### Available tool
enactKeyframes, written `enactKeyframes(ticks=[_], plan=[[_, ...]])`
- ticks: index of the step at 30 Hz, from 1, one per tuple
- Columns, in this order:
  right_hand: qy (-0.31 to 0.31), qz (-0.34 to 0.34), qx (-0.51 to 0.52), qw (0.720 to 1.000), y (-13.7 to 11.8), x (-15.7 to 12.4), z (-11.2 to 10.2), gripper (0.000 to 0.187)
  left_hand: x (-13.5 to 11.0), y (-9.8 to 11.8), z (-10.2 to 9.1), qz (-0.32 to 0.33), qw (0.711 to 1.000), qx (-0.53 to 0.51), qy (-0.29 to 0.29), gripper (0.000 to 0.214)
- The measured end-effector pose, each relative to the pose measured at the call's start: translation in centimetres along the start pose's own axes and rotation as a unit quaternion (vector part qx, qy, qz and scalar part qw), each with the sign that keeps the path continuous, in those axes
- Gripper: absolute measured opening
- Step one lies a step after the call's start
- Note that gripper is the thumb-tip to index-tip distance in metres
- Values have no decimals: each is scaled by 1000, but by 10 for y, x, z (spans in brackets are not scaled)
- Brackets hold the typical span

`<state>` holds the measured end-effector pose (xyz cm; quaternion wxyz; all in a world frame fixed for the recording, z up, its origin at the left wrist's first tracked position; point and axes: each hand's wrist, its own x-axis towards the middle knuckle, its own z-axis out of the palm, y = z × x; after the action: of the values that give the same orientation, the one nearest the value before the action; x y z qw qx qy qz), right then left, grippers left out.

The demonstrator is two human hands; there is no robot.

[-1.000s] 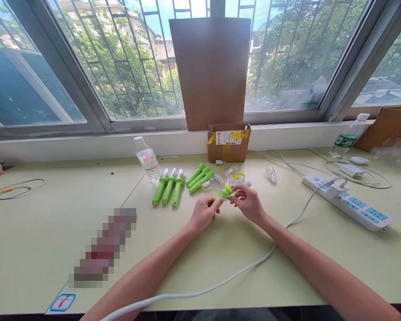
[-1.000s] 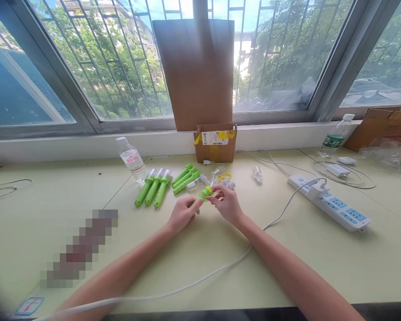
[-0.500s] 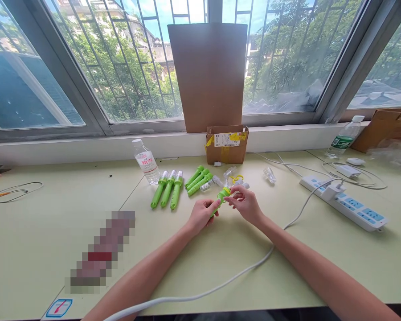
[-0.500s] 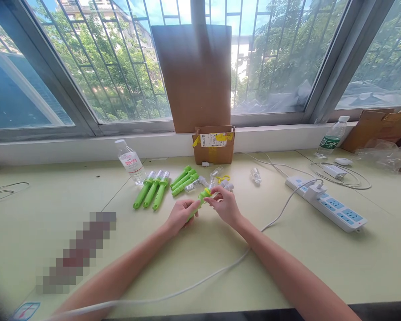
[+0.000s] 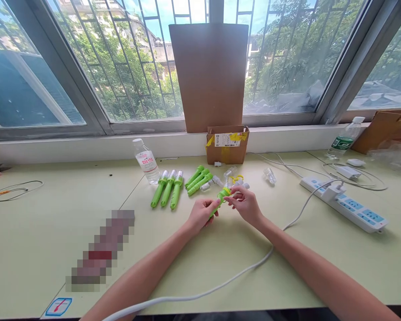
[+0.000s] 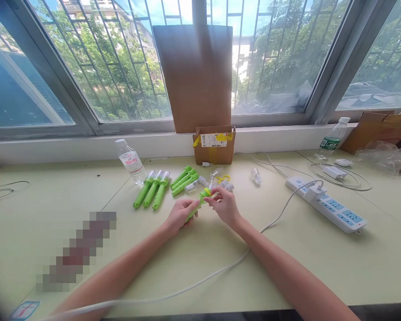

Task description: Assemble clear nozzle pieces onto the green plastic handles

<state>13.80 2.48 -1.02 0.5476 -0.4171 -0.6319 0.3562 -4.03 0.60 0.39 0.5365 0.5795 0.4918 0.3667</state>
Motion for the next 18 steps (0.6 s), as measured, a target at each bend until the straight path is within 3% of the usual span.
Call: enactKeyframes(ticks=[11, 18], plan=[[7, -13, -2, 1000, 0, 0, 1, 47, 1, 0, 1, -2, 1000, -14, -1, 50], [44, -13, -25, 999, 2, -4, 4, 47, -2, 4, 3, 14, 1000, 16, 13, 49]])
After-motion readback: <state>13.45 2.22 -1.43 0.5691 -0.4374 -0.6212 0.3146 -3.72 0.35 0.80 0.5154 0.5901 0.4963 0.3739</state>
